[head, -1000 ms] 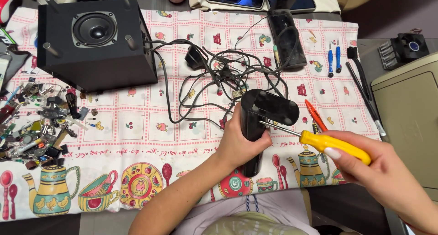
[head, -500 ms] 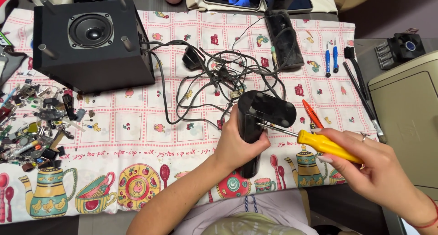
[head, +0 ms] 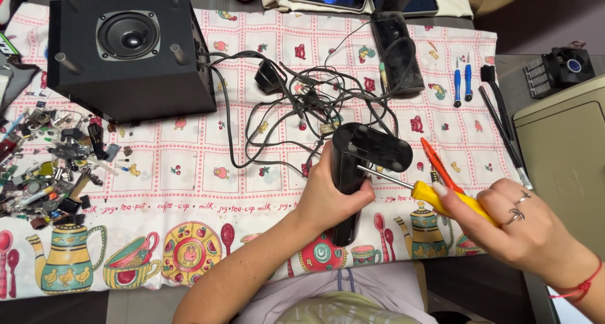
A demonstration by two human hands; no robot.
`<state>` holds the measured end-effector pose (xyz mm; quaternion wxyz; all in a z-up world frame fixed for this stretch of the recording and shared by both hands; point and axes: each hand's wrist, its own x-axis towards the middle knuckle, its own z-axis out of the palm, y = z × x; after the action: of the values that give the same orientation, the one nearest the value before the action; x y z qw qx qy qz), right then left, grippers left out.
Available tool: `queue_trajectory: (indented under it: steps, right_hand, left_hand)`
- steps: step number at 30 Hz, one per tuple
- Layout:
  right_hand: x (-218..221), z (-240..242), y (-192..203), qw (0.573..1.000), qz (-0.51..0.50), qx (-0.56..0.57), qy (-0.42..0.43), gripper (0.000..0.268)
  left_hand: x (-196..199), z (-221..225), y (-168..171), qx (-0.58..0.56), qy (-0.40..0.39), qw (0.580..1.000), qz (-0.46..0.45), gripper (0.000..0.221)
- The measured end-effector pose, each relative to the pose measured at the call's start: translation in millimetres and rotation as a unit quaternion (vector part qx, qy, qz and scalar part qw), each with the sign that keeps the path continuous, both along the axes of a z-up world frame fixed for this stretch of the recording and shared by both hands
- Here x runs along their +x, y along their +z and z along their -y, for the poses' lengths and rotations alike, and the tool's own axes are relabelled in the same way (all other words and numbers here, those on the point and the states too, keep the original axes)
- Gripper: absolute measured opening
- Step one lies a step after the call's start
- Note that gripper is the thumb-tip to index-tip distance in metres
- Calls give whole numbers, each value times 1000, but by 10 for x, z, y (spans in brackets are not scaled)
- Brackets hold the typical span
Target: A person uses a screwdriver to remove screws from a black speaker housing and then pries the casing open to reveal the internal components.
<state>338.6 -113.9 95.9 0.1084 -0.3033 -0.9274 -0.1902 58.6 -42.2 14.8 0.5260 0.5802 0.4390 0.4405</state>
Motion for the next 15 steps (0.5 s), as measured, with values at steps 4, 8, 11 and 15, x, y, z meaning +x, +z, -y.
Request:
queue_trajectory:
  steps: [4, 8, 11, 15]
  right_hand:
    - [-52, -91, 166, 995, 65, 61, 37, 33]
    - [-7, -58, 180, 997, 61, 38, 10, 35]
    - [-148, 87, 139, 991, -22, -83, -99, 42]
    - [-547, 67, 390, 910, -231, -281, -196, 42]
  left_hand:
    - [-5, -1, 19, -6, -2, 1000, 3, 49]
    - [1, -23, 20, -6, 6, 1000, 1, 49]
    - [-2, -53, 7, -19, 6, 1000, 4, 44]
    - [-44, -87, 39, -6, -2, 1000, 16, 45]
